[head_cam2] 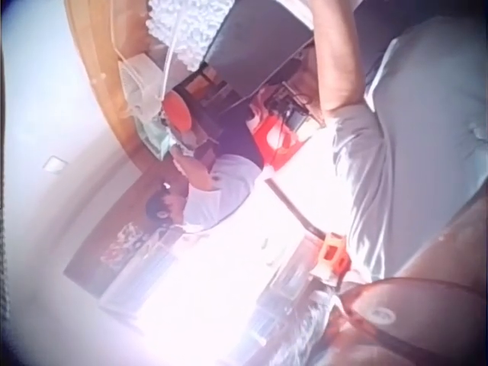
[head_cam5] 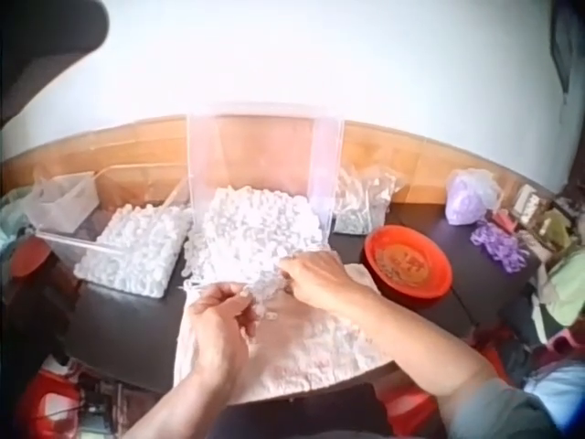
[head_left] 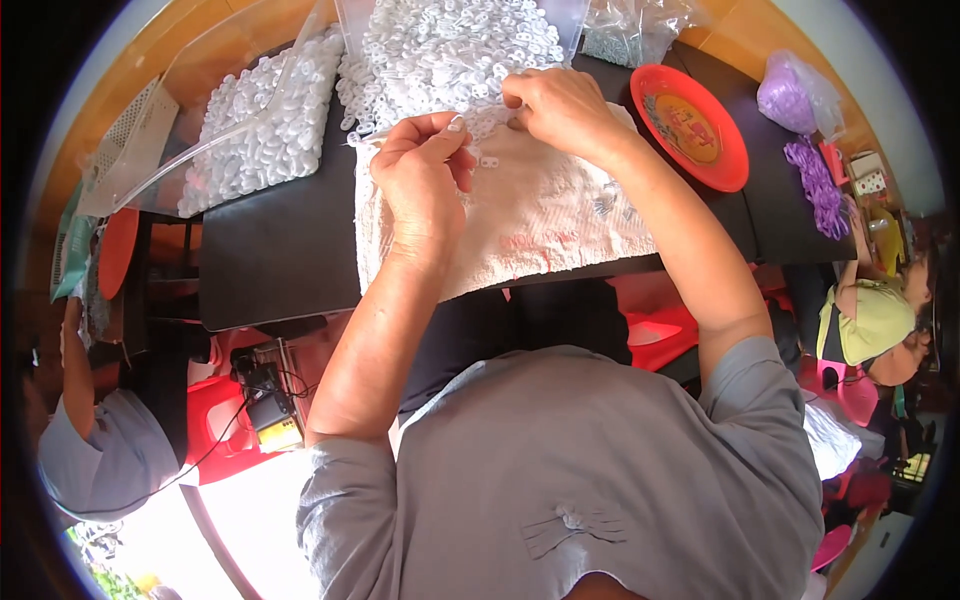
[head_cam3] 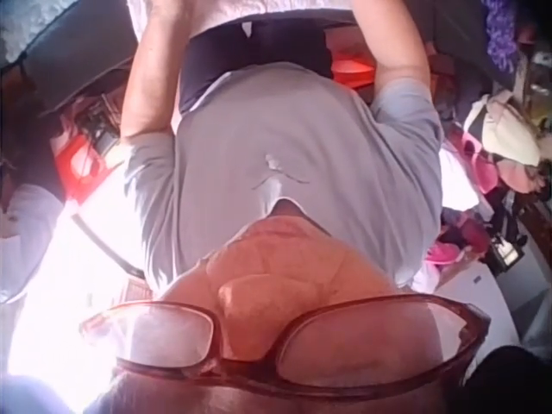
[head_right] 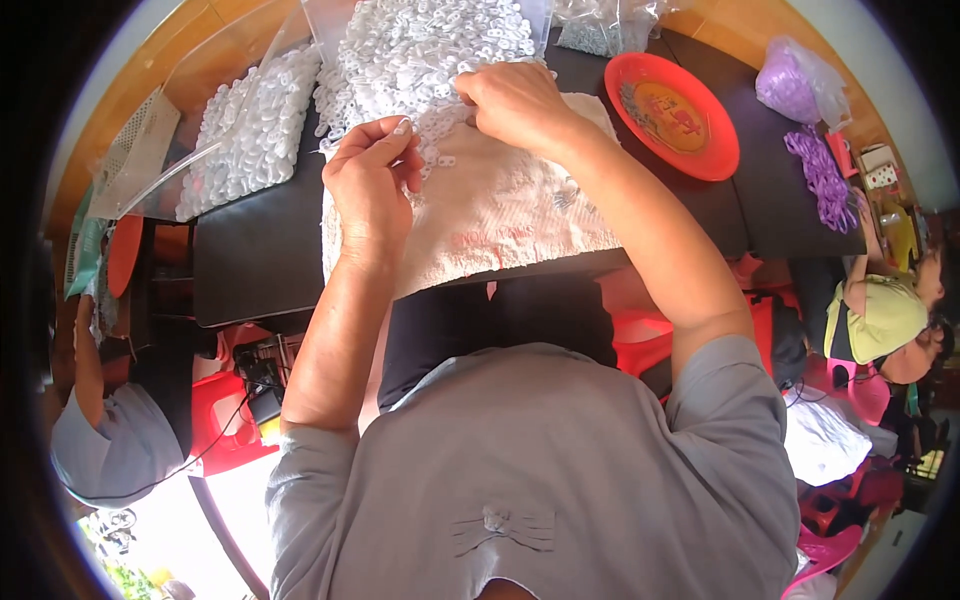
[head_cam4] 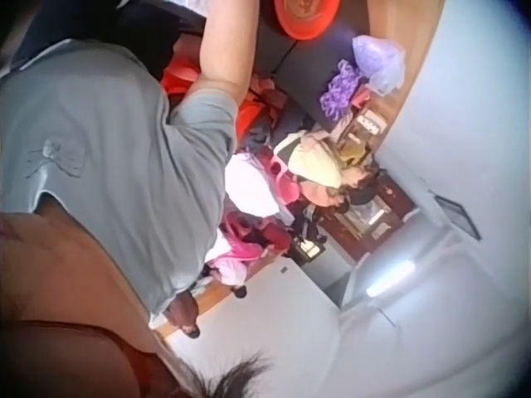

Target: Sorting small white plastic components at a workbench.

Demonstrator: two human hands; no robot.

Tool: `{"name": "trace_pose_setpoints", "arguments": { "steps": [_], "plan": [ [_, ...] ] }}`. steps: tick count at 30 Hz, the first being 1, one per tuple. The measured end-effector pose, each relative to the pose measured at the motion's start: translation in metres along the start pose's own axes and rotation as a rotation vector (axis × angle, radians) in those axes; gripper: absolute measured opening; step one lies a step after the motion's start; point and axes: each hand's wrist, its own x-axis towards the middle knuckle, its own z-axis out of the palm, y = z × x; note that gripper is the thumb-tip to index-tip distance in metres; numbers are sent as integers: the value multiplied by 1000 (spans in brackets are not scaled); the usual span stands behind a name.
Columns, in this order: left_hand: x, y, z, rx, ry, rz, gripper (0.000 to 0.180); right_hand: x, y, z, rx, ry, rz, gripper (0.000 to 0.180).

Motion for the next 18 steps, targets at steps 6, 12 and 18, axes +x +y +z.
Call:
{"name": "trace_pose_setpoints", "arguments": {
  "steps": [6,12,18],
  "plan": [
    [0,-1,1,20,2,-20,4,-2,1,-2,37,34,-78,12],
    [0,-1,2,20,-7,-12,4,-3,1,3,17,65,-171,11],
    [-2,0,1,27,15,-26,3,-2,-6,1,41,110,-255,8]
  ]
}}
